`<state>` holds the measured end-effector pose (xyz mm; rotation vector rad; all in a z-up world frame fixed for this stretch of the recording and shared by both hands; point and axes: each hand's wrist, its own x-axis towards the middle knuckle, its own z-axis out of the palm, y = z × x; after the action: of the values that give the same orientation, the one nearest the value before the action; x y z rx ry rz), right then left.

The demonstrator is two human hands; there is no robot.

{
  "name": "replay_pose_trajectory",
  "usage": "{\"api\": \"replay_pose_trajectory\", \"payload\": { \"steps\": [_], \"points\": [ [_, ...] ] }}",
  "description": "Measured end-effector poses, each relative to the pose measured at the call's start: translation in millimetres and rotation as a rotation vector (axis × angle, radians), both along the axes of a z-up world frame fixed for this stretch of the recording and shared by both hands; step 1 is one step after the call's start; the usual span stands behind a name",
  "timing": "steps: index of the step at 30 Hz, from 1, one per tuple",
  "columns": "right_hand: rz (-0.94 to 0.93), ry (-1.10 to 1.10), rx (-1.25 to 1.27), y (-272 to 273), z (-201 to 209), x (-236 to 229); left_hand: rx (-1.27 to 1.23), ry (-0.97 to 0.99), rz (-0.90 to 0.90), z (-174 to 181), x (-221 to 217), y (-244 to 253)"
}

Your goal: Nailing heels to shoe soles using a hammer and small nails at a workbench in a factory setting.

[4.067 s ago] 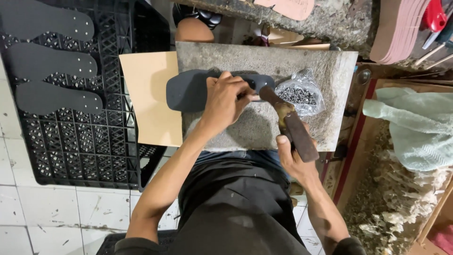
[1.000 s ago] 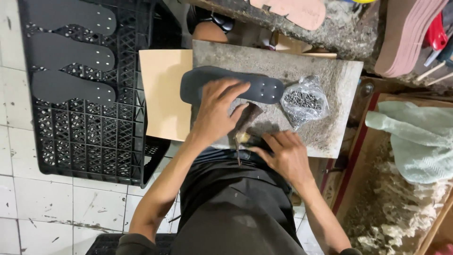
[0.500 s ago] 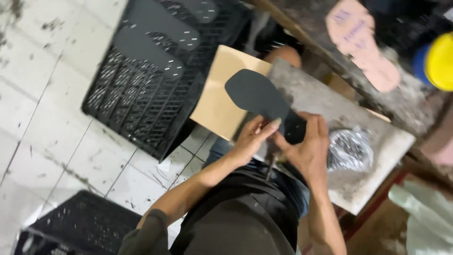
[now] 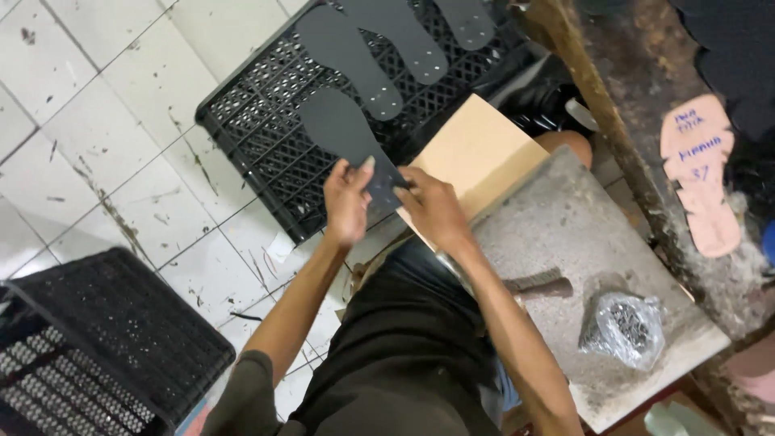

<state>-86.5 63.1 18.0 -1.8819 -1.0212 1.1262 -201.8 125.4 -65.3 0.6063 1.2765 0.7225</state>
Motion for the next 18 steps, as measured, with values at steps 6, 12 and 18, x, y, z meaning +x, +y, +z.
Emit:
{"api": "replay_pose_trajectory", "payload": {
  "steps": [6, 12, 18],
  "points": [
    [-0.020, -0.008, 0.023, 55.2, -70.4, -16.7, 0.189, 0.213, -0.032, -25.3, -17.9, 62.6],
    [0.013, 0.002, 0.021, 80.5, -90.5, -23.4, 0.178, 0.368, -0.121, -44.9, -24.8, 91.3],
    [-0.050, 0.024, 0.059, 81.5, -97.9, -28.4, 0.238, 0.439, -0.058, -53.7, -23.0, 89.1]
  ]
}}
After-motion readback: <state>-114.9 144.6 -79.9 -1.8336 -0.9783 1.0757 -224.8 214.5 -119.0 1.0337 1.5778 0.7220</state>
